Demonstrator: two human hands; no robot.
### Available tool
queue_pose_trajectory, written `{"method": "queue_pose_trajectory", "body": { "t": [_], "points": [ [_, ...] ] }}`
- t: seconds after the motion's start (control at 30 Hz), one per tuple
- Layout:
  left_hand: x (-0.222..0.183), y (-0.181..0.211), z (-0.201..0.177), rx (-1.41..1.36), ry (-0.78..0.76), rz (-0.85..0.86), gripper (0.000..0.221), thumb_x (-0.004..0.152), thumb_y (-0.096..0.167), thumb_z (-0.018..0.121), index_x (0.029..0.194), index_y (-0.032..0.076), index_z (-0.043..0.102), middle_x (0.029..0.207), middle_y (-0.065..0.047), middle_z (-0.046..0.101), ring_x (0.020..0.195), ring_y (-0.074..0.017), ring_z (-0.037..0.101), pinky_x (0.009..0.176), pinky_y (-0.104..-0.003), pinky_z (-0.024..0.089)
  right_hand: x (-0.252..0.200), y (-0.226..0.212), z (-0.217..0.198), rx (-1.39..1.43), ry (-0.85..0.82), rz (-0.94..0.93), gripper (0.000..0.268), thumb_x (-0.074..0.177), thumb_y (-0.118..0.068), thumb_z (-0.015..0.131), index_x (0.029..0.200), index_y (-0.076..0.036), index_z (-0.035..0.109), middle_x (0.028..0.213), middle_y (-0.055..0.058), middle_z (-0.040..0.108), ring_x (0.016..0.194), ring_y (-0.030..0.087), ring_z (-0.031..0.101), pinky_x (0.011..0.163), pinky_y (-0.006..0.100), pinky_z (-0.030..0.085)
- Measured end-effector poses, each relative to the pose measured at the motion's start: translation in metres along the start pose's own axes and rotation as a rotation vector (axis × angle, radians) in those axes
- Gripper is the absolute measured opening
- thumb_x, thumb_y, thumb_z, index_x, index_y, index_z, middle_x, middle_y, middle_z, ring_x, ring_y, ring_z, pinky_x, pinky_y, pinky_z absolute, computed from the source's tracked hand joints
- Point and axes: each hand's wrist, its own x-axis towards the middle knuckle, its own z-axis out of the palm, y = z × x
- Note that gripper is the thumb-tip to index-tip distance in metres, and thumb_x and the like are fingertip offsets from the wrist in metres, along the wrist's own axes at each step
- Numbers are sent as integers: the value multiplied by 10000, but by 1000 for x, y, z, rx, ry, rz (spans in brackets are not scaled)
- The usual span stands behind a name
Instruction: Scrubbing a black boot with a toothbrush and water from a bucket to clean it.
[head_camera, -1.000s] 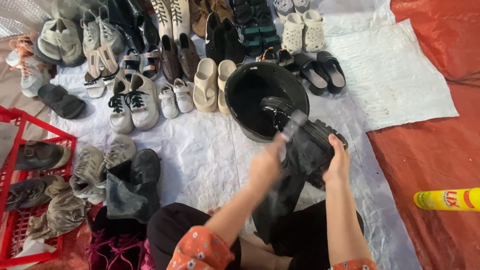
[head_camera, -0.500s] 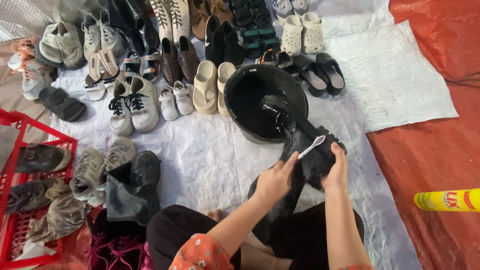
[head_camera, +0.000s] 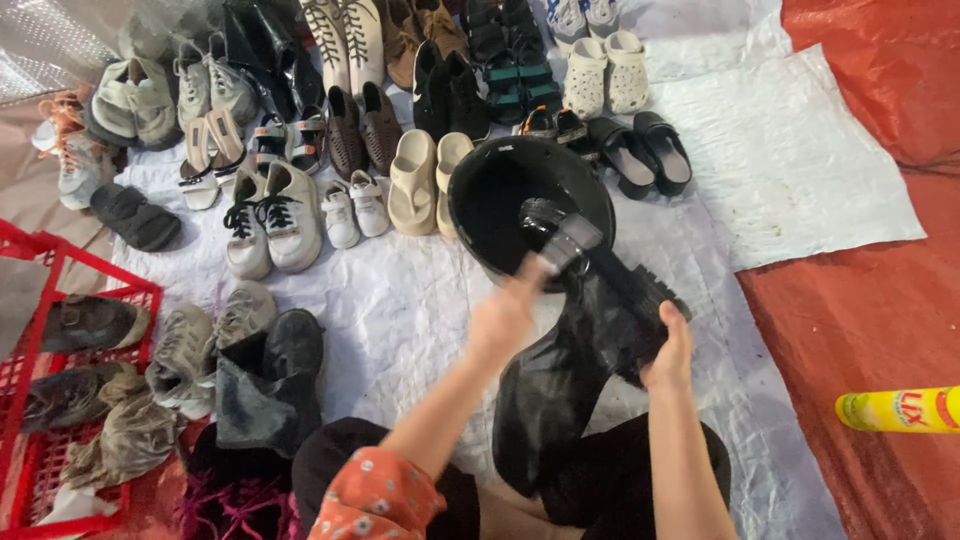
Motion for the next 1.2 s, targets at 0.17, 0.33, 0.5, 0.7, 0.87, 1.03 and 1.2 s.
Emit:
{"method": "queue_pose_trajectory", "body": {
  "t": [0.17,0.33,0.5,0.7,0.87,1.03,1.2],
  "points": [
    [72,-98,82,289,-35,-181,412,1024,186,553,1420,172,665,786,-23,628,535,-211,651,408,-352,512,-5,12,3,139,46,2,727,958,-610,765,1464,-105,634,1461,253,605,1316,441,635,1063,578,527],
    [113,-101,216,426,-553,-74,316,944,172,553,1060,12,801,881,-160,649,740,-334,699,467,-497,566,10,26,-15,213,-51,4,656,1042,-566,630,1453,-56,653,1498,277,597,1348,431,620,1113,585,504],
    [99,-100,278,372,-846,15,274,906,341,625,925,204,862,767,-17,789,753,-260,772,528,-442,574,11,30,-22,204,22,-33,721,1018,-459,699,1534,19,540,1526,350,517,1354,490,573,1117,677,454],
    [99,-69,25,317,-224,15,224,966,115,598,1098,77,775,878,-53,719,861,-222,686,553,-343,578,-9,17,-8,186,-8,-51,625,1015,-422,711,1454,15,630,1469,288,605,1328,463,616,1067,610,515],
    [49,-63,-21,236,-303,-104,287,993,69,574,1248,38,701,1012,-68,634,774,-209,703,537,-337,613,5,29,-23,125,-98,-71,638,1013,-477,709,1452,-19,639,1474,306,596,1319,476,617,1067,611,540],
    [31,-54,-59,50,-348,-224,488,972,-33,577,1459,-13,618,1065,-122,619,688,-258,746,529,-379,632,-9,23,-13,204,-92,-57,618,991,-475,731,1432,-47,672,1486,281,607,1344,465,610,1094,606,527],
    [4,-78,-35,-272,-411,-387,492,1020,133,546,1503,113,633,985,-231,760,861,-465,783,698,-561,636,-1,34,-25,169,-109,-64,655,1005,-518,725,1451,-43,656,1504,269,594,1363,455,597,1107,592,512]
  ]
}}
